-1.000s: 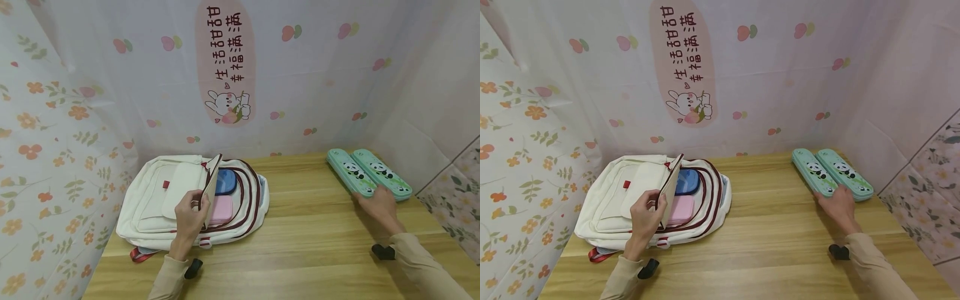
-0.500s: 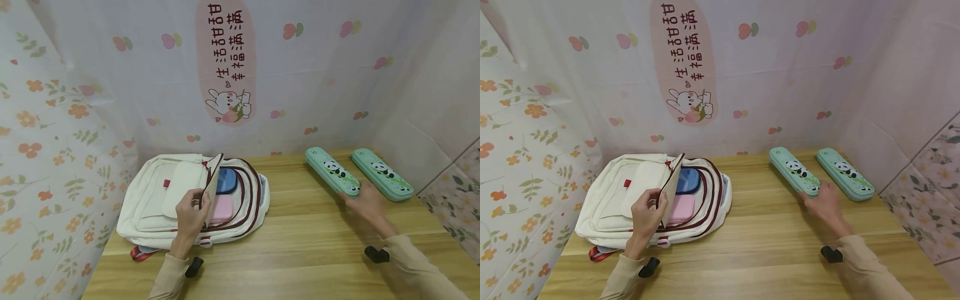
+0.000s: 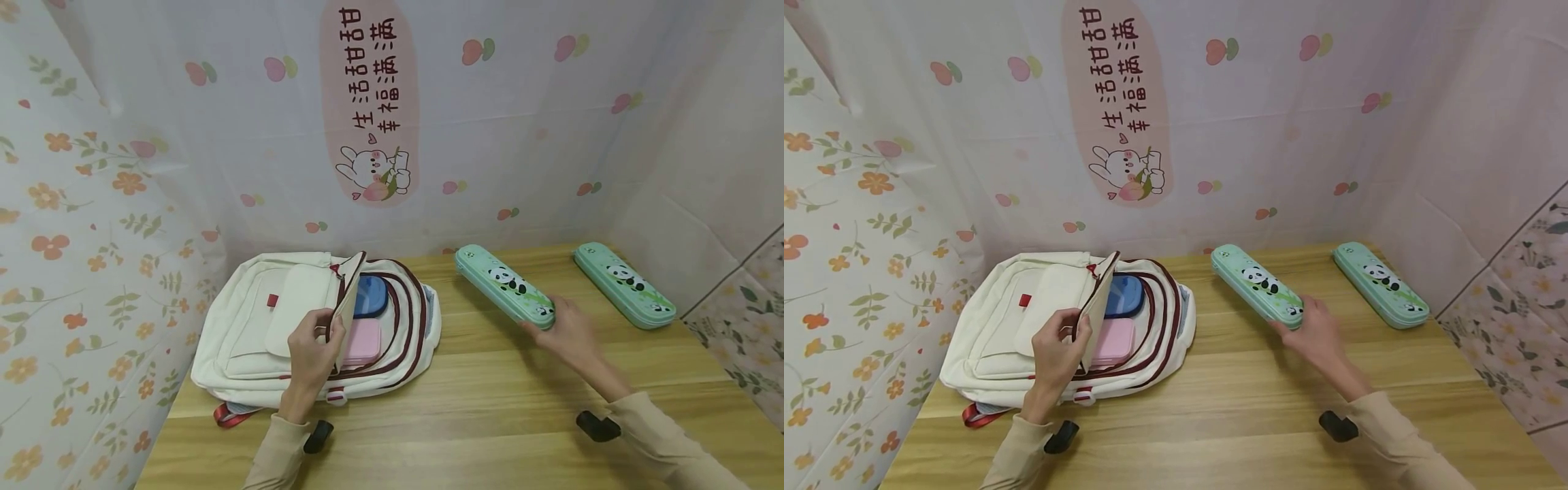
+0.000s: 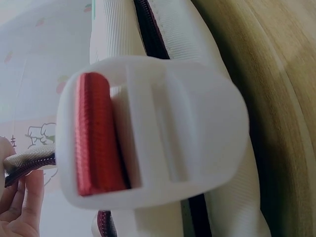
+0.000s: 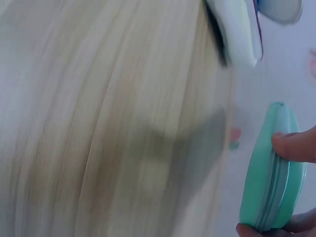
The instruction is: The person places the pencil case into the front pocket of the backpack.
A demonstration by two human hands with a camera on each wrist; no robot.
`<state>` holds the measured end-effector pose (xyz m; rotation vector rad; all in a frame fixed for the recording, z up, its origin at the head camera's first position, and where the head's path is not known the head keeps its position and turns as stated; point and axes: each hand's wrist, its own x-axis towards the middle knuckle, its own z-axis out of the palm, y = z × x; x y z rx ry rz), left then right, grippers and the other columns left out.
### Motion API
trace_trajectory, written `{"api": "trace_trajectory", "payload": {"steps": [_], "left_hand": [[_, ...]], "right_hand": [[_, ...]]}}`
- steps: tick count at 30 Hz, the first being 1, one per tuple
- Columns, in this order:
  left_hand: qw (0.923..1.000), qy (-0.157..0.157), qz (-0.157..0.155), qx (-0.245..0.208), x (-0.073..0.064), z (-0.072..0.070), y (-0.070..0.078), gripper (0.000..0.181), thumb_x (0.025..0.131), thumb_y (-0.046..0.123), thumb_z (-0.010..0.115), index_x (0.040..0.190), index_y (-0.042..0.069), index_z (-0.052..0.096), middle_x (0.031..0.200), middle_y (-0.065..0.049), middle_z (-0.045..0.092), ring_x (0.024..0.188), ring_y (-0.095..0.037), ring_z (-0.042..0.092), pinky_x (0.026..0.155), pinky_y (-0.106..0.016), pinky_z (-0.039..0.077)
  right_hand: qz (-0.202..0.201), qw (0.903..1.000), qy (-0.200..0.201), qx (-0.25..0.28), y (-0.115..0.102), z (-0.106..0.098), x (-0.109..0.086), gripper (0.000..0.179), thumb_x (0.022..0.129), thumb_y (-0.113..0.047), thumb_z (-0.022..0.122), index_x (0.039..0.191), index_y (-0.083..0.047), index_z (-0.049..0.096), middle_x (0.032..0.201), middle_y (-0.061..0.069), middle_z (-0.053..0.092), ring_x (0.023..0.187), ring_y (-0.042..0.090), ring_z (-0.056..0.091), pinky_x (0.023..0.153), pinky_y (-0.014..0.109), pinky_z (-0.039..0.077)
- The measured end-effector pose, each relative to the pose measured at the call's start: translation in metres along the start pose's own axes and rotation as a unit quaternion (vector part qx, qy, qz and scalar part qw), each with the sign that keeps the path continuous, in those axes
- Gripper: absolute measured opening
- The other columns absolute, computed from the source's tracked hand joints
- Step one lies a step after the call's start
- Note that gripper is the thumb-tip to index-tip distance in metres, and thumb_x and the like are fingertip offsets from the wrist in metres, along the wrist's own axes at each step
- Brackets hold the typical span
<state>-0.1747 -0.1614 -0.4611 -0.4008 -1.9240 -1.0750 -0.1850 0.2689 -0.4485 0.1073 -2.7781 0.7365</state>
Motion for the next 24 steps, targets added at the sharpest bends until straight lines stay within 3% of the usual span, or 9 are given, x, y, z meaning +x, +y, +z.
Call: {"api": "trace_trajectory", "payload": {"steps": [12, 24], "left_hand": [[1.0, -0.003, 0.001, -0.001, 0.0, -0.001, -0.001, 0.016, 0.078, -0.01, 0.072, 0.093, -0.004, 0.07, 0.078, -0.014, 0.071, 0.065, -0.022, 0.067, 0.061, -0.018, 0.056], [1.0, -0.009, 0.002, 0.001, 0.0, -0.002, -0.001, 0.014, 0.08, -0.008, 0.071, 0.093, -0.005, 0.07, 0.078, -0.015, 0.07, 0.064, -0.022, 0.067, 0.06, -0.018, 0.056]], "right_hand": [[-0.043, 0.9988, -0.015, 0.019, -0.047, 0.004, -0.009, 0.075, 0.079, -0.028, 0.084, 0.131, 0.016, 0.052, 0.118, 0.036, 0.061, 0.103, 0.047, 0.061, 0.084, 0.06, 0.05], [-0.104, 0.9942, -0.015, 0.024, -0.075, 0.015, -0.023, 0.072, 0.073, -0.021, 0.09, 0.125, 0.016, 0.056, 0.115, 0.034, 0.064, 0.099, 0.044, 0.065, 0.081, 0.056, 0.056]]}}
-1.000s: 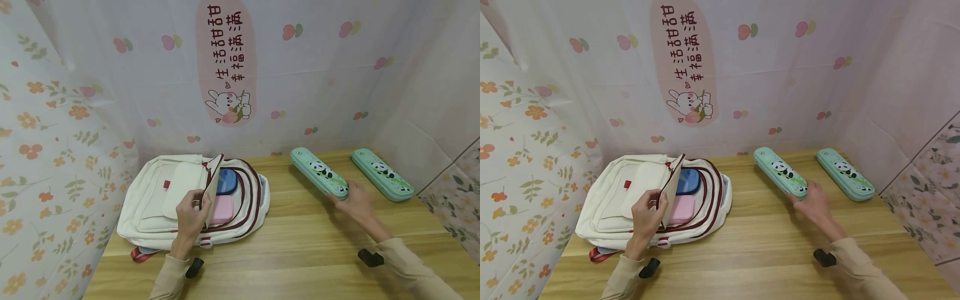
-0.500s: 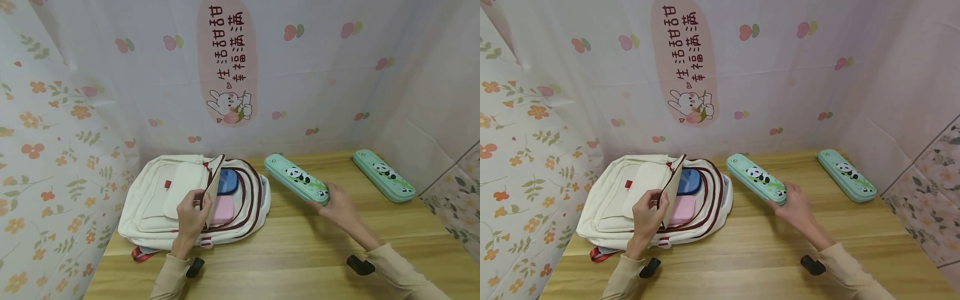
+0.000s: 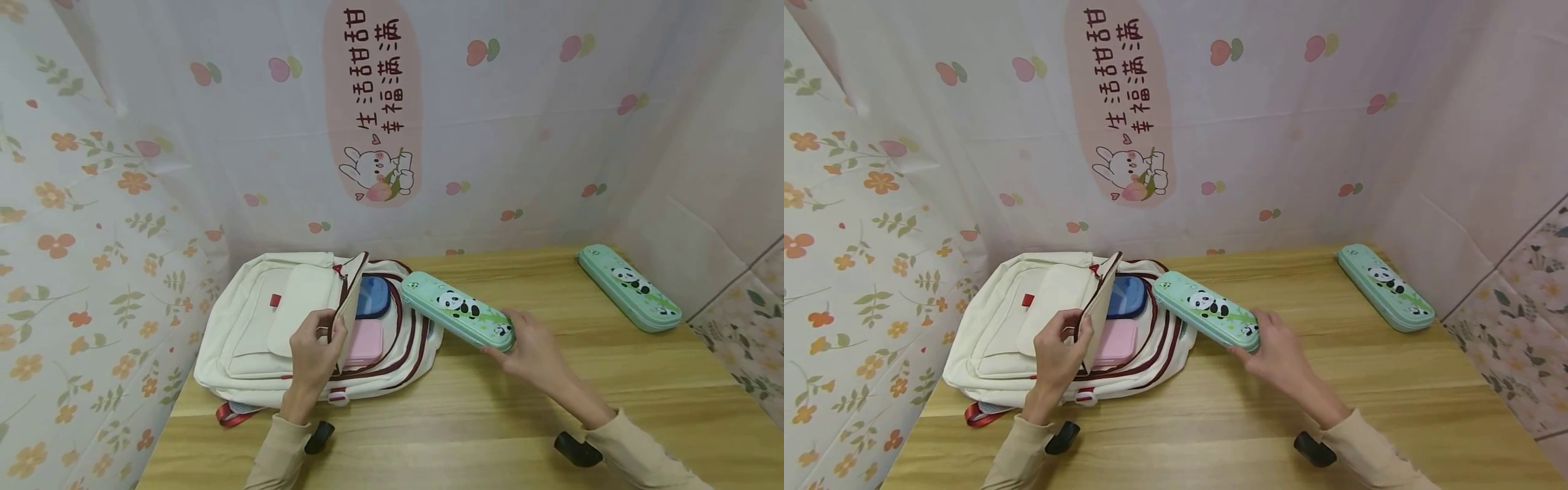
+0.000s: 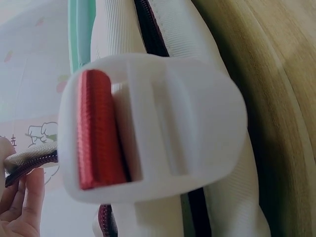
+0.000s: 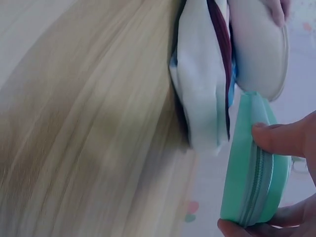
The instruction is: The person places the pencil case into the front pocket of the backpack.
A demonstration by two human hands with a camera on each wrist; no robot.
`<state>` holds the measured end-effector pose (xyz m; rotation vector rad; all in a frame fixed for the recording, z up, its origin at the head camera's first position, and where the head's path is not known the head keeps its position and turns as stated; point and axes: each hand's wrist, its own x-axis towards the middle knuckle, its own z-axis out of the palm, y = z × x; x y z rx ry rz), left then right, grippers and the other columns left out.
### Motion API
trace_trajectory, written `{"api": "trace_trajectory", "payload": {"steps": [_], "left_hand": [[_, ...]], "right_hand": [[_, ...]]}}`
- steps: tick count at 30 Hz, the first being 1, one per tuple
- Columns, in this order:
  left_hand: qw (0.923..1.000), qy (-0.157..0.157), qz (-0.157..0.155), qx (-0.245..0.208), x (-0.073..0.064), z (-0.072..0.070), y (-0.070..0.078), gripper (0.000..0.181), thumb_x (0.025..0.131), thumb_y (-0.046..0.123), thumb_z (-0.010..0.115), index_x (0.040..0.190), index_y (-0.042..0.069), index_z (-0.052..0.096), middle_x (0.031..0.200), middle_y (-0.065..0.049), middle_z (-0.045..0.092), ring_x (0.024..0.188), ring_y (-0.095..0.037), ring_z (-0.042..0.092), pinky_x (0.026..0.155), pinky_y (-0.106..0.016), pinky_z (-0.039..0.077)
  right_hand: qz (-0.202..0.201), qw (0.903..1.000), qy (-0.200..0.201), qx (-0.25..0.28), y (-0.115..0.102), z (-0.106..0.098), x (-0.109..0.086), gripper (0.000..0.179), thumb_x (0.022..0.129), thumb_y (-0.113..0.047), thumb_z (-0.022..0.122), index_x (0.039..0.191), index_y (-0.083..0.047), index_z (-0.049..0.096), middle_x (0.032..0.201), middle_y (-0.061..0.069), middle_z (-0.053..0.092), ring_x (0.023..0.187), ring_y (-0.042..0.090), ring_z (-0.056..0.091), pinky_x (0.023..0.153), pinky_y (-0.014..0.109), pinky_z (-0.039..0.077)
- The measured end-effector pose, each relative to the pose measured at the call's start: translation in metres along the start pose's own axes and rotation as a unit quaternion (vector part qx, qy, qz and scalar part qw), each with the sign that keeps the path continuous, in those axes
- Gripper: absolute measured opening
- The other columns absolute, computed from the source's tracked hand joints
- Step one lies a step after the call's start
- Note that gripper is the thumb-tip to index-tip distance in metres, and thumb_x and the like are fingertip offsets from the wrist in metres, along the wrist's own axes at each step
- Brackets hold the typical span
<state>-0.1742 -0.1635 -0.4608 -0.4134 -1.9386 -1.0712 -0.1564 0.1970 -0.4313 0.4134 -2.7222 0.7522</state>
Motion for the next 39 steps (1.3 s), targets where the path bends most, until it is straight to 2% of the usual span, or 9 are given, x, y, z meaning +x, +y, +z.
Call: {"api": "trace_trajectory", "payload": {"steps": [6, 11, 18, 24, 30, 35, 39], "left_hand": [[1.0, 0.001, 0.004, 0.0, 0.001, 0.0, 0.002, 0.015, 0.079, -0.009, 0.072, 0.093, -0.005, 0.069, 0.077, -0.015, 0.07, 0.063, -0.022, 0.067, 0.059, -0.018, 0.055], [1.0, 0.002, -0.001, 0.004, 0.0, 0.001, 0.003, 0.013, 0.08, -0.008, 0.071, 0.092, -0.006, 0.069, 0.077, -0.016, 0.07, 0.063, -0.021, 0.067, 0.059, -0.017, 0.055], [1.0, -0.004, 0.0, 0.008, 0.002, 0.0, 0.003, 0.013, 0.08, -0.009, 0.07, 0.093, -0.006, 0.068, 0.078, -0.016, 0.07, 0.065, -0.023, 0.067, 0.061, -0.018, 0.056], [0.9999, 0.007, -0.012, -0.005, 0.007, -0.003, 0.005, 0.013, 0.08, -0.009, 0.071, 0.092, -0.005, 0.069, 0.078, -0.016, 0.071, 0.066, -0.023, 0.067, 0.062, -0.015, 0.055], [0.9993, 0.013, -0.032, -0.015, 0.011, -0.005, 0.006, 0.012, 0.081, -0.009, 0.073, 0.092, -0.004, 0.071, 0.079, -0.013, 0.072, 0.068, -0.02, 0.067, 0.062, -0.013, 0.054], [0.999, 0.019, -0.038, -0.014, 0.017, -0.008, 0.007, 0.012, 0.082, -0.007, 0.073, 0.093, -0.003, 0.071, 0.078, -0.012, 0.072, 0.069, -0.018, 0.066, 0.064, -0.011, 0.053], [0.9988, 0.02, -0.042, -0.016, 0.021, -0.01, 0.008, 0.01, 0.083, -0.007, 0.073, 0.093, -0.003, 0.071, 0.079, -0.013, 0.072, 0.069, -0.014, 0.064, 0.065, -0.01, 0.052]], "right_hand": [[-0.019, 0.9994, -0.026, 0.013, -0.014, 0.006, -0.003, 0.07, 0.073, -0.021, 0.09, 0.126, 0.012, 0.058, 0.116, 0.028, 0.065, 0.101, 0.038, 0.066, 0.084, 0.053, 0.056], [-0.027, 0.9984, -0.046, 0.02, -0.022, 0.015, -0.004, 0.071, 0.073, -0.023, 0.09, 0.128, 0.009, 0.059, 0.111, 0.022, 0.067, 0.096, 0.03, 0.065, 0.081, 0.046, 0.056], [-0.034, 0.9968, -0.059, 0.043, -0.031, 0.025, -0.004, 0.074, 0.073, -0.022, 0.089, 0.132, 0.009, 0.057, 0.118, 0.022, 0.066, 0.105, 0.033, 0.065, 0.09, 0.051, 0.055], [-0.046, 0.9955, -0.062, 0.056, -0.033, 0.029, -0.001, 0.074, 0.073, -0.023, 0.089, 0.133, 0.006, 0.057, 0.117, 0.019, 0.066, 0.105, 0.031, 0.064, 0.089, 0.052, 0.054], [-0.031, 0.9895, -0.074, 0.12, -0.032, 0.032, 0.007, 0.072, 0.075, -0.021, 0.089, 0.134, 0.004, 0.057, 0.118, 0.019, 0.061, 0.105, 0.03, 0.062, 0.09, 0.049, 0.056], [-0.009, 0.9801, -0.078, 0.182, -0.031, 0.036, 0.015, 0.074, 0.076, -0.011, 0.089, 0.139, 0.005, 0.051, 0.126, 0.023, 0.058, 0.116, 0.038, 0.06, 0.097, 0.047, 0.055], [-0.003, 0.9754, -0.074, 0.208, -0.03, 0.04, 0.023, 0.077, 0.075, -0.006, 0.088, 0.139, 0.008, 0.049, 0.13, 0.026, 0.059, 0.119, 0.043, 0.061, 0.099, 0.05, 0.054]]}}
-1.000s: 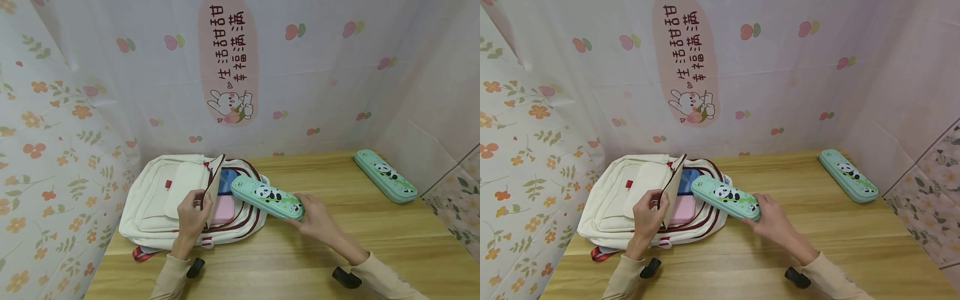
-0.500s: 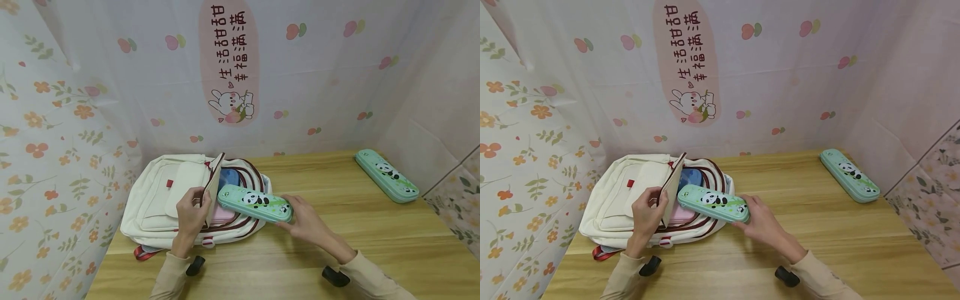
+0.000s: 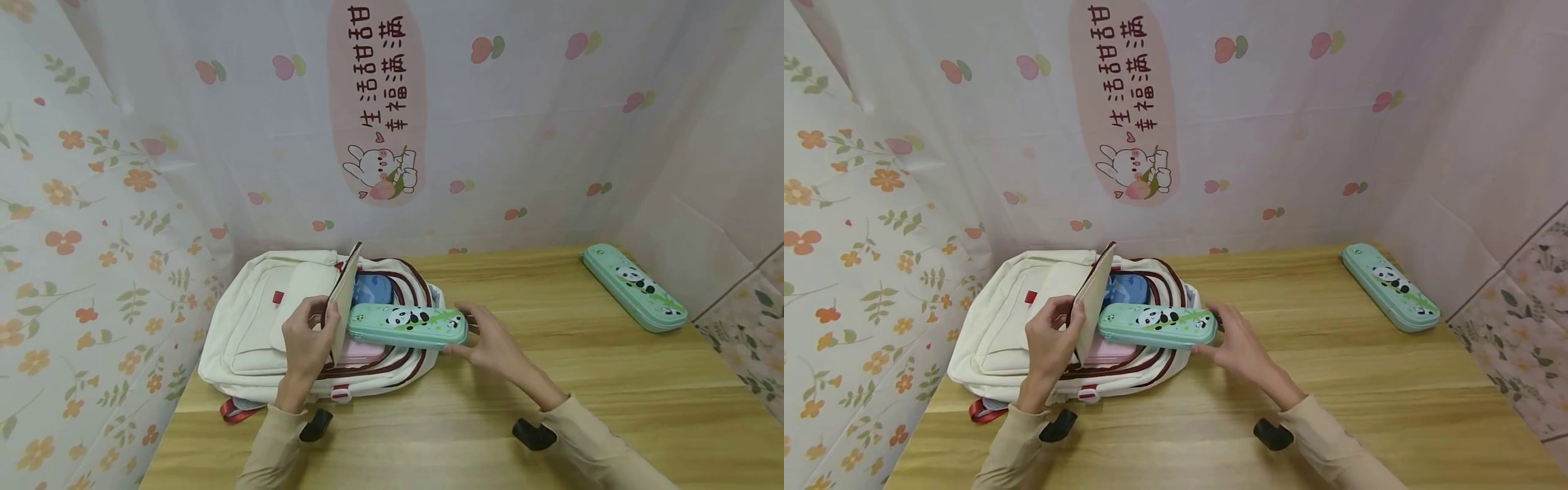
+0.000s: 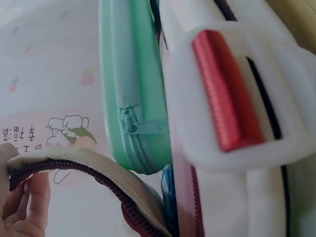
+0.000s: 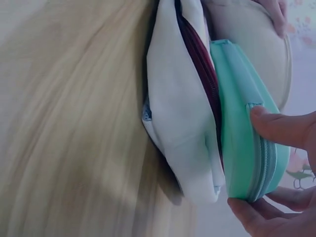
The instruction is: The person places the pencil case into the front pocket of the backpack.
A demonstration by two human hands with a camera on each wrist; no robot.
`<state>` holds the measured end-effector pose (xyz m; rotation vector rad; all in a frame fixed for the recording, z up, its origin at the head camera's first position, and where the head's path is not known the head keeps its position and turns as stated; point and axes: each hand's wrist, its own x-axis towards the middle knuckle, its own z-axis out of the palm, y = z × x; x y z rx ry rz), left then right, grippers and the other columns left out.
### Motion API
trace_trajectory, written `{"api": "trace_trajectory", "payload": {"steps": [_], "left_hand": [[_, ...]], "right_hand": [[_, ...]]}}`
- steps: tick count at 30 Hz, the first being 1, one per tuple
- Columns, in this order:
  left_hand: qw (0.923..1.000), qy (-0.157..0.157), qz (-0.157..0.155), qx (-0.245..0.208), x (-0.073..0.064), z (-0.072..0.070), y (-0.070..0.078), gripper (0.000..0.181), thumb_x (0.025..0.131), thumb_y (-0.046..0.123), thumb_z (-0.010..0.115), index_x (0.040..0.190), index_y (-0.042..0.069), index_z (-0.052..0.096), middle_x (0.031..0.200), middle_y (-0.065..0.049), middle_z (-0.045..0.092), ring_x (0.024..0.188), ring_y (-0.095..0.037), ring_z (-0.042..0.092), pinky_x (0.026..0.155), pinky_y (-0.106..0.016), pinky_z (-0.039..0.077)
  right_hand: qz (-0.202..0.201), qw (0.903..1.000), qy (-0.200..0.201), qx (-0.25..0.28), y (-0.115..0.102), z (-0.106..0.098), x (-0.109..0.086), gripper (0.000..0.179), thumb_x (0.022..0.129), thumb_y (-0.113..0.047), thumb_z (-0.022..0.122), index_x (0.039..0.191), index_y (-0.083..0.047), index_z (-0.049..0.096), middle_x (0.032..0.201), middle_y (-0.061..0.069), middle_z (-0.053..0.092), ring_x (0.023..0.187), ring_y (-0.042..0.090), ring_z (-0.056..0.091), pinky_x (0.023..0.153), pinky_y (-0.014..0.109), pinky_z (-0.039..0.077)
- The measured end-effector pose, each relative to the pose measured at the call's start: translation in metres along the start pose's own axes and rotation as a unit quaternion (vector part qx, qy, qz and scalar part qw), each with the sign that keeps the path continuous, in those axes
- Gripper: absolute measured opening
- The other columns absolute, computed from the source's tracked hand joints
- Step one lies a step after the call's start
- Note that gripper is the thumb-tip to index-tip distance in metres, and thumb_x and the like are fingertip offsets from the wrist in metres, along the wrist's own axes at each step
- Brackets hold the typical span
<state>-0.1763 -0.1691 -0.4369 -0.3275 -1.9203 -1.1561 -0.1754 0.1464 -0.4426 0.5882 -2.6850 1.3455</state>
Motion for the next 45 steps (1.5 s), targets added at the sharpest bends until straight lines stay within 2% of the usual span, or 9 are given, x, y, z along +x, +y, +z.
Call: {"api": "trace_trajectory", "payload": {"steps": [11, 14, 16, 18, 22, 30, 34, 40, 45], "left_hand": [[0.9997, 0.003, -0.026, -0.003, 0.006, -0.002, 0.005, 0.011, 0.084, -0.009, 0.071, 0.095, -0.006, 0.071, 0.081, -0.018, 0.072, 0.071, -0.006, 0.06, 0.066, -0.006, 0.049], [0.9989, -0.003, -0.047, -0.008, 0.011, -0.004, 0.024, 0.011, 0.084, -0.012, 0.069, 0.094, -0.011, 0.069, 0.08, -0.022, 0.071, 0.072, -0.004, 0.059, 0.068, -0.006, 0.049], [0.9981, -0.006, -0.061, -0.012, 0.011, -0.004, 0.027, 0.01, 0.085, -0.013, 0.068, 0.095, -0.013, 0.068, 0.08, -0.024, 0.07, 0.073, -0.005, 0.06, 0.069, -0.006, 0.05], [0.9976, -0.009, -0.067, -0.019, 0.01, -0.004, 0.028, 0.01, 0.086, -0.011, 0.069, 0.096, -0.012, 0.068, 0.081, -0.023, 0.07, 0.074, -0.005, 0.06, 0.07, -0.006, 0.05], [0.9971, -0.006, -0.067, -0.034, 0.007, -0.001, 0.011, 0.01, 0.088, -0.006, 0.07, 0.097, -0.008, 0.069, 0.084, -0.02, 0.071, 0.076, -0.004, 0.061, 0.07, -0.007, 0.051], [0.9949, -0.01, -0.072, -0.07, 0.008, 0.005, 0.014, 0.01, 0.089, -0.006, 0.068, 0.097, -0.01, 0.068, 0.084, -0.023, 0.07, 0.076, -0.001, 0.061, 0.069, -0.008, 0.052], [0.9962, -0.008, -0.064, -0.059, 0.006, 0.007, 0.014, 0.009, 0.087, -0.009, 0.068, 0.097, -0.01, 0.069, 0.084, -0.022, 0.071, 0.077, -0.002, 0.062, 0.069, -0.007, 0.051], [0.9976, 0.002, -0.05, -0.049, 0.005, 0.008, 0.014, 0.012, 0.084, -0.012, 0.07, 0.096, -0.011, 0.068, 0.084, -0.024, 0.072, 0.076, -0.007, 0.063, 0.069, -0.005, 0.05], [0.9968, 0.0, -0.056, -0.057, 0.003, 0.007, 0.013, 0.011, 0.086, -0.011, 0.069, 0.096, -0.01, 0.069, 0.083, -0.022, 0.072, 0.076, -0.001, 0.062, 0.068, -0.007, 0.051]], "right_hand": [[-0.003, 0.9997, -0.019, 0.014, 0.003, 0.002, 0.021, 0.071, 0.078, -0.006, 0.086, 0.138, 0.009, 0.051, 0.133, 0.027, 0.061, 0.119, 0.044, 0.063, 0.099, 0.051, 0.054], [0.001, 0.9992, -0.03, 0.027, 0.002, 0.005, 0.026, 0.07, 0.08, -0.008, 0.085, 0.138, 0.01, 0.05, 0.134, 0.028, 0.06, 0.119, 0.045, 0.063, 0.1, 0.051, 0.053], [0.005, 0.9987, -0.036, 0.034, 0.001, 0.008, 0.029, 0.069, 0.08, -0.009, 0.085, 0.138, 0.009, 0.05, 0.135, 0.027, 0.06, 0.12, 0.045, 0.063, 0.101, 0.051, 0.053], [0.008, 0.9986, -0.042, 0.032, -0.001, 0.011, 0.033, 0.07, 0.08, -0.011, 0.085, 0.138, 0.007, 0.051, 0.136, 0.026, 0.06, 0.121, 0.044, 0.063, 0.101, 0.051, 0.053], [0.013, 0.9986, -0.049, 0.013, -0.004, 0.013, 0.042, 0.071, 0.08, -0.014, 0.086, 0.14, 0.003, 0.051, 0.137, 0.024, 0.06, 0.121, 0.042, 0.064, 0.101, 0.051, 0.053], [0.02, 0.998, -0.058, 0.015, -0.01, 0.02, 0.055, 0.073, 0.079, -0.013, 0.087, 0.14, 0.006, 0.051, 0.137, 0.025, 0.06, 0.12, 0.041, 0.064, 0.099, 0.048, 0.055], [0.022, 0.9976, -0.062, 0.021, -0.016, 0.03, 0.057, 0.07, 0.079, -0.012, 0.087, 0.136, 0.009, 0.053, 0.133, 0.027, 0.061, 0.118, 0.04, 0.066, 0.095, 0.045, 0.057], [0.024, 0.9939, -0.087, 0.064, -0.024, 0.049, 0.062, 0.063, 0.08, -0.005, 0.081, 0.135, 0.01, 0.054, 0.134, 0.027, 0.06, 0.121, 0.04, 0.064, 0.098, 0.043, 0.055], [0.012, 0.9935, -0.1, 0.054, -0.029, 0.065, 0.067, 0.061, 0.081, -0.007, 0.081, 0.135, 0.006, 0.056, 0.132, 0.024, 0.063, 0.119, 0.038, 0.066, 0.097, 0.043, 0.056]]}}
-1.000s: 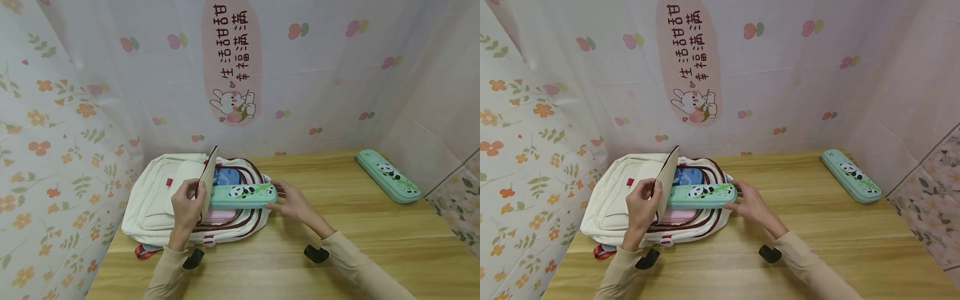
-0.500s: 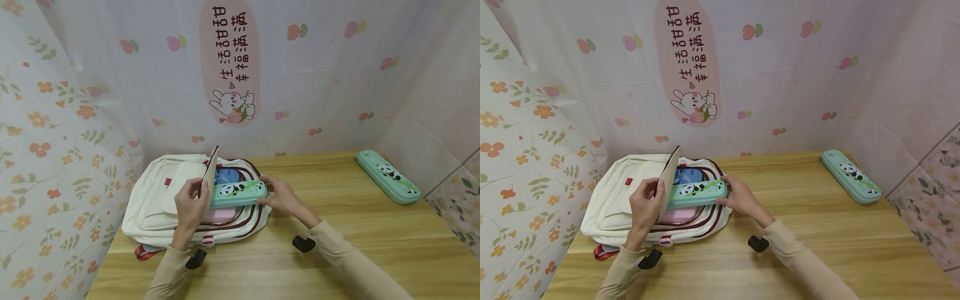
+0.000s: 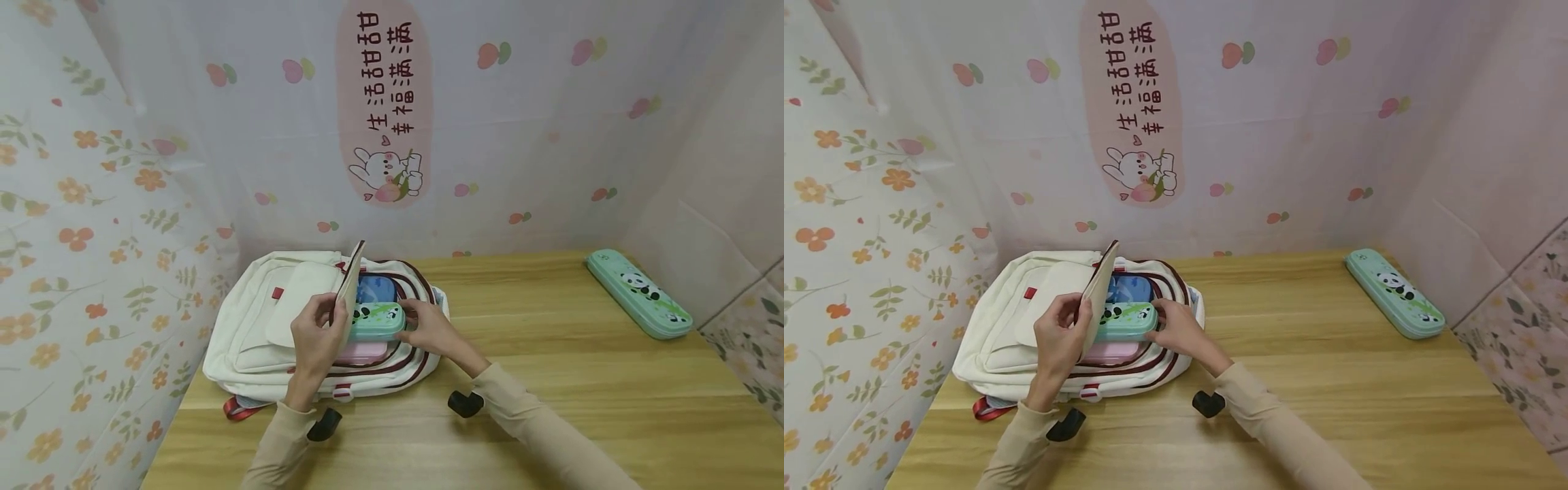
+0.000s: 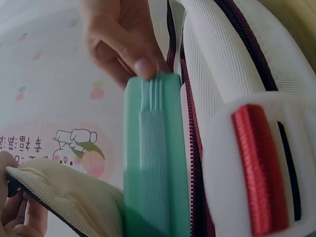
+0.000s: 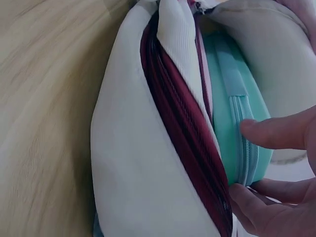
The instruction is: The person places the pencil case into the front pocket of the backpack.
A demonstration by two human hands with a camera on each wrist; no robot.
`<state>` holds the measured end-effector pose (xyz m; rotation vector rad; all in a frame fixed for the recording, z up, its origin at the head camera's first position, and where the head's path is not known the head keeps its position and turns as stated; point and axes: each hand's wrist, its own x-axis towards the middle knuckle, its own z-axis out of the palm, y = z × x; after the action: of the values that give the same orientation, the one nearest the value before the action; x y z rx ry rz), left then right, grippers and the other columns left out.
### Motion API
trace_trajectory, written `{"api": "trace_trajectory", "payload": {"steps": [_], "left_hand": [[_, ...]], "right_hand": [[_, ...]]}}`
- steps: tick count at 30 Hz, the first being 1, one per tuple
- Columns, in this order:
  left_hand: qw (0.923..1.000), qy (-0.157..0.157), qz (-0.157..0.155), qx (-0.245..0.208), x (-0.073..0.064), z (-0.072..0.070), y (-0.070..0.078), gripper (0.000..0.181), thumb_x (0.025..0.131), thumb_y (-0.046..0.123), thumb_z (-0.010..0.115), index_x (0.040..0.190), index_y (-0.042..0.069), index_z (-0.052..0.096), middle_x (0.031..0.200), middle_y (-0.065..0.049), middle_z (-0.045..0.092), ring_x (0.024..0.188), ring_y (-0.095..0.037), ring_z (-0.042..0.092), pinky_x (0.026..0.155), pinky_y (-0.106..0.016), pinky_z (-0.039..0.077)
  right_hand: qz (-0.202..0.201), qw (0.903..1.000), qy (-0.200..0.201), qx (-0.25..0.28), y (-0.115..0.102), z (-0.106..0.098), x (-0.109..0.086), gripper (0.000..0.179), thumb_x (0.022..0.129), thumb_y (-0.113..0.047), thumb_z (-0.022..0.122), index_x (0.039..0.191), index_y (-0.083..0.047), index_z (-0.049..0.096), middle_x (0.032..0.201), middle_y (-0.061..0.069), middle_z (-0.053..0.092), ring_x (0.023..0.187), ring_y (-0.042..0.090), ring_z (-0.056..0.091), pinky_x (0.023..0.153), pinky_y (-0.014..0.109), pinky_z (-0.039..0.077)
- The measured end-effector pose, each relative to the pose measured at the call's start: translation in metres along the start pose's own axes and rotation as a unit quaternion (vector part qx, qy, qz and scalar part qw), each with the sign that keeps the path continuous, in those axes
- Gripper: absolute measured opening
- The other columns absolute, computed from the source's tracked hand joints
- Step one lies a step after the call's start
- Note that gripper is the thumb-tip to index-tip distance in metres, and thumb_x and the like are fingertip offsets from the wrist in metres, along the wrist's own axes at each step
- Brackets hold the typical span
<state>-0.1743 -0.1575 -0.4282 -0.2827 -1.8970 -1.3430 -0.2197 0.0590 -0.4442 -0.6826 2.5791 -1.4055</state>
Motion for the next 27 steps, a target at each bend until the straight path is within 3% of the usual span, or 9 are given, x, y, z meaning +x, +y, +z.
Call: {"api": "trace_trajectory", "payload": {"steps": [10, 20, 27], "left_hand": [[0.9999, -0.003, 0.016, -0.004, -0.003, 0.001, 0.0, 0.007, 0.089, -0.005, 0.069, 0.095, -0.007, 0.069, 0.082, -0.019, 0.072, 0.075, -0.006, 0.065, 0.068, -0.009, 0.053], [0.9998, 0.016, -0.01, 0.007, -0.006, -0.001, 0.003, 0.009, 0.085, -0.011, 0.07, 0.094, -0.01, 0.069, 0.081, -0.023, 0.071, 0.073, -0.002, 0.061, 0.066, -0.006, 0.05], [0.9994, 0.029, -0.004, 0.016, -0.001, -0.006, 0.028, 0.009, 0.082, -0.017, 0.067, 0.091, -0.016, 0.066, 0.077, -0.026, 0.068, 0.069, -0.004, 0.06, 0.063, -0.007, 0.049]], "right_hand": [[0.004, 1.0, 0.006, 0.002, -0.013, 0.017, 0.005, 0.058, 0.081, -0.01, 0.083, 0.132, 0.003, 0.06, 0.128, 0.021, 0.067, 0.116, 0.036, 0.068, 0.095, 0.043, 0.057], [-0.006, 0.9996, 0.002, -0.026, -0.011, 0.021, 0.005, 0.061, 0.082, -0.017, 0.083, 0.135, 0.001, 0.058, 0.129, 0.019, 0.067, 0.115, 0.035, 0.068, 0.096, 0.045, 0.056], [-0.029, 0.9982, -0.007, -0.052, -0.01, 0.01, 0.001, 0.057, 0.085, -0.014, 0.078, 0.135, 0.003, 0.058, 0.131, 0.022, 0.065, 0.116, 0.038, 0.066, 0.097, 0.049, 0.055]]}}
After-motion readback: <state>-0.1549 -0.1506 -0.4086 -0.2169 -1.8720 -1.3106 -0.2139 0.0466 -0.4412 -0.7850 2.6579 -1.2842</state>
